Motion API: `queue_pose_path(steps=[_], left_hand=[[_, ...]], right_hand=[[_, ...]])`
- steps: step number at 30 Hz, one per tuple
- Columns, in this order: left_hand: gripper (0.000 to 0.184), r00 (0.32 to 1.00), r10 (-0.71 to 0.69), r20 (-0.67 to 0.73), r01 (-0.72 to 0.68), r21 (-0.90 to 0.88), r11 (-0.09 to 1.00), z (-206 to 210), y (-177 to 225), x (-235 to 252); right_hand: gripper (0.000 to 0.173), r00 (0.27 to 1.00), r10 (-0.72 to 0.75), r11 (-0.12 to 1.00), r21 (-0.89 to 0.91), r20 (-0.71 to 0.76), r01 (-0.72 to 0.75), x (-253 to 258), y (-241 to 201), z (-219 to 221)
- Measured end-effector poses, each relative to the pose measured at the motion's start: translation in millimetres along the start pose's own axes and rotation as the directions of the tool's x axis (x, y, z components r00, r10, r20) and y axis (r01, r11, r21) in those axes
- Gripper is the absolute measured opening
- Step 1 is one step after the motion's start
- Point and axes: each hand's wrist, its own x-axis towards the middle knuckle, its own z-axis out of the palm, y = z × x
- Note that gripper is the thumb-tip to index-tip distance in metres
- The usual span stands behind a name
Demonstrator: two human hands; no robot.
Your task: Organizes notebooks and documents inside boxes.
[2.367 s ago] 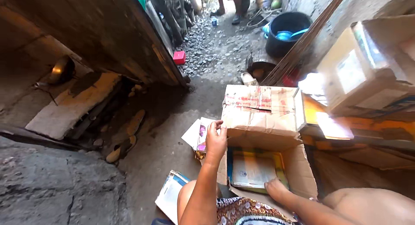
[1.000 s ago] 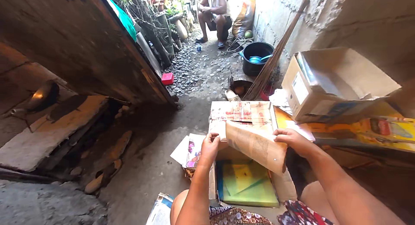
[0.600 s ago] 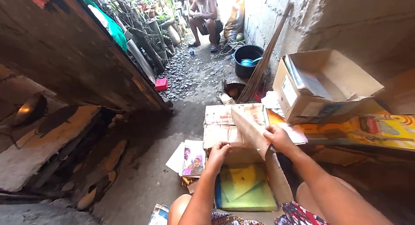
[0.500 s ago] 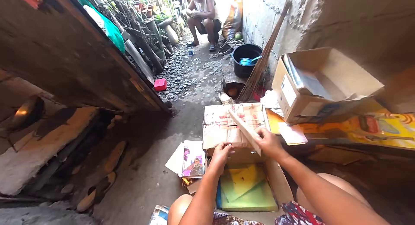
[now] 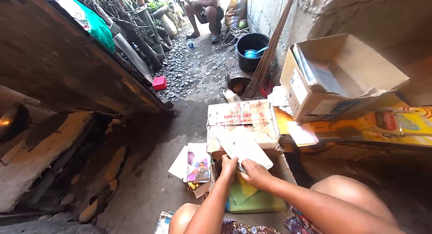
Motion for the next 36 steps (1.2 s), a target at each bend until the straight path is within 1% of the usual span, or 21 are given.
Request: queue_pose_path(steps=[2, 4, 6, 8, 10, 12, 14, 15, 18, 19, 21, 25, 30, 36], left_hand=[[0.062, 0.999, -0.013, -0.038, 0.014, 0.046, 0.999, -1.9, -3.7, 6.4], [0.061, 0.998, -0.005, -0.060, 0.011, 0.094, 0.995, -3.6, -5.7, 12.1], [0.059, 0.997, 0.032, -0.072, -0.023, 0.116, 0.993, -6.9, -4.3, 17.4], [0.056, 0.993, 0.082, -0.083, -0.073, 0.107, 0.992, -11.8, -1.5, 23.5], [0.052, 0.987, 0.118, -0.106, -0.108, 0.097, 0.989, -17.0, 2.7, 30.2], [0.050, 0.982, 0.121, -0.148, -0.107, 0.099, 0.989, -20.6, 6.0, 35.4], [0.051, 0.980, 0.098, -0.174, -0.079, 0.108, 0.991, -21.3, 7.1, 39.6], [0.051, 0.979, 0.086, -0.184, -0.067, 0.109, 0.992, -20.7, 6.7, 40.4], [0.053, 0.981, 0.066, -0.181, -0.046, 0.114, 0.992, -17.4, 4.5, 39.4], [0.053, 0.981, 0.063, -0.181, -0.041, 0.122, 0.992, -16.3, 3.8, 39.1], [0.053, 0.982, 0.054, -0.180, -0.026, 0.152, 0.988, -15.3, 1.7, 40.2], [0.053, 0.985, 0.035, -0.169, -0.004, 0.185, 0.983, -15.1, 0.1, 40.7], [0.052, 0.987, 0.028, -0.159, 0.004, 0.200, 0.980, -16.9, -0.2, 45.1], [0.051, 0.989, 0.014, -0.150, 0.017, 0.207, 0.978, -17.5, -0.9, 49.3]], right_hand=[[0.054, 0.997, -0.018, 1.000, 0.027, 0.074, 0.016, 4.5, 5.8, -2.7], [0.057, 0.998, 0.005, 0.999, 0.046, 0.064, -0.008, 8.4, 11.4, -10.0], [0.051, 0.997, 0.071, 0.995, 0.075, -0.013, -0.070, 12.4, 17.1, -22.2], [0.040, 0.976, 0.186, 0.975, 0.145, -0.113, -0.169, 18.2, 27.1, -32.9], [0.039, 0.929, 0.325, 0.925, 0.267, -0.179, -0.272, 23.8, 40.9, -39.5], [0.043, 0.870, 0.458, 0.849, 0.382, -0.185, -0.365, 30.9, 57.0, -39.3], [0.048, 0.825, 0.552, 0.763, 0.473, -0.123, -0.440, 37.3, 72.3, -33.9], [0.050, 0.816, 0.573, 0.714, 0.531, -0.068, -0.457, 39.9, 78.7, -29.3], [0.051, 0.828, 0.554, 0.553, 0.705, 0.086, -0.443, 44.4, 91.6, -12.8], [0.051, 0.830, 0.546, 0.519, 0.732, 0.114, -0.442, 45.2, 92.2, -9.8], [0.051, 0.833, 0.532, 0.491, 0.748, 0.149, -0.447, 44.9, 88.3, -8.9], [0.047, 0.838, 0.517, 0.494, 0.740, 0.172, -0.457, 44.2, 77.8, -12.7], [0.044, 0.851, 0.498, 0.505, 0.742, 0.166, -0.440, 46.2, 75.2, -10.4], [0.044, 0.864, 0.479, 0.557, 0.706, 0.156, -0.437, 48.2, 75.3, -8.0]])
